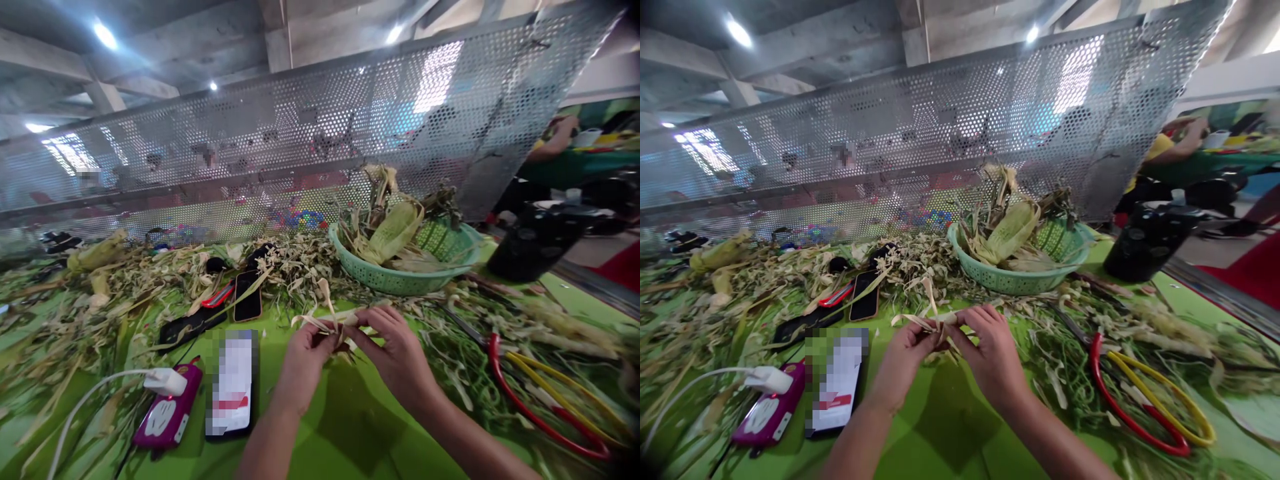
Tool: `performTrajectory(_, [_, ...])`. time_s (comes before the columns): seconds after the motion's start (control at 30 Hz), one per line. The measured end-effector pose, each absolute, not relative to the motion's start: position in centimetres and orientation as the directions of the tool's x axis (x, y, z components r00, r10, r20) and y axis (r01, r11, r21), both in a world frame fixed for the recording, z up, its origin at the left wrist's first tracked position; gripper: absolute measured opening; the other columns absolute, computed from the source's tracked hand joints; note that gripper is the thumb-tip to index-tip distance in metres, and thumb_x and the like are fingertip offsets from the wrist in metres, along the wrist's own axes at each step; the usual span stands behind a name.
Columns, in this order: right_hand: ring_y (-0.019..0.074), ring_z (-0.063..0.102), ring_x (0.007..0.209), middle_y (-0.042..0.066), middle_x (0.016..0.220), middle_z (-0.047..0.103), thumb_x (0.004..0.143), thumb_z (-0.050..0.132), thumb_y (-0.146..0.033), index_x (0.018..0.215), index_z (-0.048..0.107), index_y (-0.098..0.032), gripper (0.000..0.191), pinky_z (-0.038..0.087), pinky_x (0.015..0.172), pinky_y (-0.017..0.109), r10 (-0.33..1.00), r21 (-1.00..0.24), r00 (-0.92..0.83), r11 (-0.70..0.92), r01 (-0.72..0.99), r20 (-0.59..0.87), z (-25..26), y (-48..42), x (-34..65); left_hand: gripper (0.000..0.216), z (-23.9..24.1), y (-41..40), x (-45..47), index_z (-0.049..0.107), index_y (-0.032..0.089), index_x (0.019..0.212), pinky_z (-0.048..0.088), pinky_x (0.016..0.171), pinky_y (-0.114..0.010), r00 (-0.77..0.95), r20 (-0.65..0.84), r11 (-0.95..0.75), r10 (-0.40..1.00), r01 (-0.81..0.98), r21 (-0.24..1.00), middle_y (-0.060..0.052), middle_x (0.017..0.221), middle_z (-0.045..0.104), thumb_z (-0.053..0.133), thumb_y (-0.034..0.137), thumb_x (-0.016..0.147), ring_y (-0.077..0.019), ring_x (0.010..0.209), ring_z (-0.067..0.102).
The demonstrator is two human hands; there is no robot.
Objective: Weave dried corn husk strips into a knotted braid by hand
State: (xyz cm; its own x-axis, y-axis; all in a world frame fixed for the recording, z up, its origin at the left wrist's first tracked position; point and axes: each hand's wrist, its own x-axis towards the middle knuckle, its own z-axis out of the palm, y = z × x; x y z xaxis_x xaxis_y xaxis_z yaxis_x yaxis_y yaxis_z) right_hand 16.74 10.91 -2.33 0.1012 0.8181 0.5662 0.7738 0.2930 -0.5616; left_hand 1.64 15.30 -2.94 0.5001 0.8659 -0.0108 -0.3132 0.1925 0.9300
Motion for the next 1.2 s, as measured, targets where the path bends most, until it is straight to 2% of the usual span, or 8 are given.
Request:
performTrajectory(0.13, [0.0206,0.054,0.073,0.003,0.072,0.062,0.090,0.054,-0.031,0.074,0.058,-0.021,0.019,0.042,0.067,0.032,0.836,-0.626,0.176,0.232,0.745,0.520,-2.6,11.0,16.7,0.029,-2.9,15.0,1.6,0.069,0.020,0.098,0.047,0.089,-0.034,0.516,0.002,0.188,0.857,-0.316,0.930,-0.008,0.103,0.070,0.074,0.034,0.072,-0.0221,0.096,0.063])
performTrajectory(0.23, [0.0195,0.054,0.070,0.002,0.070,0.061,0.088,0.056,-0.030,0.071,0.056,-0.021,0.019,0.042,0.064,0.030,0.841,-0.654,0.190,0.230,0.721,0.506,-2.6,11.0,16.6,0.031,-3.1,15.1,1.6,0.069,0.020,0.095,0.047,0.087,-0.032,0.501,0.013,0.155,0.865,-0.292,0.944,-0.006,0.098,0.071,0.078,0.030,0.067,-0.0212,0.095,0.062])
performTrajectory(0.43, [0.0212,0.061,0.081,0.005,0.090,0.067,0.088,0.056,-0.032,0.097,0.061,-0.021,0.015,0.048,0.071,0.031,0.908,-0.742,0.157,0.208,0.637,0.389,-2.6,11.2,16.8,0.026,-3.2,15.5,1.3,0.068,0.017,0.093,0.048,0.073,-0.027,0.359,-0.076,0.172,0.930,-0.244,0.954,-0.005,0.089,0.070,0.072,0.033,0.073,-0.0171,0.078,0.061])
performTrajectory(0.57, [0.0199,0.062,0.074,0.004,0.084,0.067,0.086,0.056,-0.025,0.092,0.059,-0.021,0.008,0.049,0.066,0.030,0.910,-0.705,0.090,0.247,0.664,0.404,-2.4,11.0,16.7,0.023,-3.2,15.8,1.0,0.067,0.016,0.085,0.044,0.063,-0.024,0.274,-0.099,0.149,0.957,-0.168,0.974,-0.004,0.077,0.067,0.070,0.035,0.073,-0.0153,0.067,0.058])
performTrajectory(0.77, [0.0186,0.063,0.074,0.003,0.081,0.067,0.087,0.055,-0.021,0.086,0.063,-0.023,0.008,0.050,0.067,0.028,0.879,-0.631,-0.037,0.370,0.682,0.476,-2.0,10.5,16.1,0.006,-3.4,15.7,1.1,0.069,0.022,0.076,0.039,0.063,-0.027,0.240,0.092,-0.131,0.966,0.152,0.980,-0.005,0.075,0.067,0.068,0.027,0.072,-0.0205,0.068,0.056])
performTrajectory(0.93, [0.0181,0.063,0.072,0.003,0.080,0.067,0.086,0.054,-0.022,0.087,0.061,-0.022,0.007,0.050,0.067,0.028,0.907,-0.723,0.027,0.316,0.614,0.419,-2.4,10.7,16.1,0.015,-3.4,15.1,1.3,0.070,0.024,0.077,0.040,0.073,-0.029,0.375,0.228,-0.306,0.898,0.161,0.938,-0.007,0.087,0.067,0.059,0.014,0.074,-0.0234,0.081,0.057])
performTrajectory(1.03, [0.0172,0.062,0.072,0.001,0.079,0.065,0.088,0.054,-0.022,0.088,0.058,-0.022,0.005,0.049,0.066,0.026,0.926,-0.804,0.072,0.282,0.523,0.372,-2.5,10.8,16.2,0.016,-3.6,14.8,1.5,0.069,0.023,0.082,0.040,0.069,-0.028,0.440,0.166,-0.265,0.882,0.173,0.949,-0.007,0.087,0.066,0.057,0.015,0.076,-0.0218,0.078,0.056])
performTrajectory(1.2, [0.0176,0.062,0.075,0.002,0.082,0.065,0.088,0.058,-0.028,0.093,0.058,-0.021,0.009,0.049,0.067,0.026,0.933,-0.864,0.117,0.262,0.430,0.341,-2.0,10.8,16.0,0.017,-3.8,14.8,1.8,0.068,0.020,0.090,0.038,0.061,-0.024,0.445,0.042,-0.091,0.895,0.090,0.992,-0.005,0.079,0.066,0.063,0.033,0.079,-0.0171,0.067,0.054])
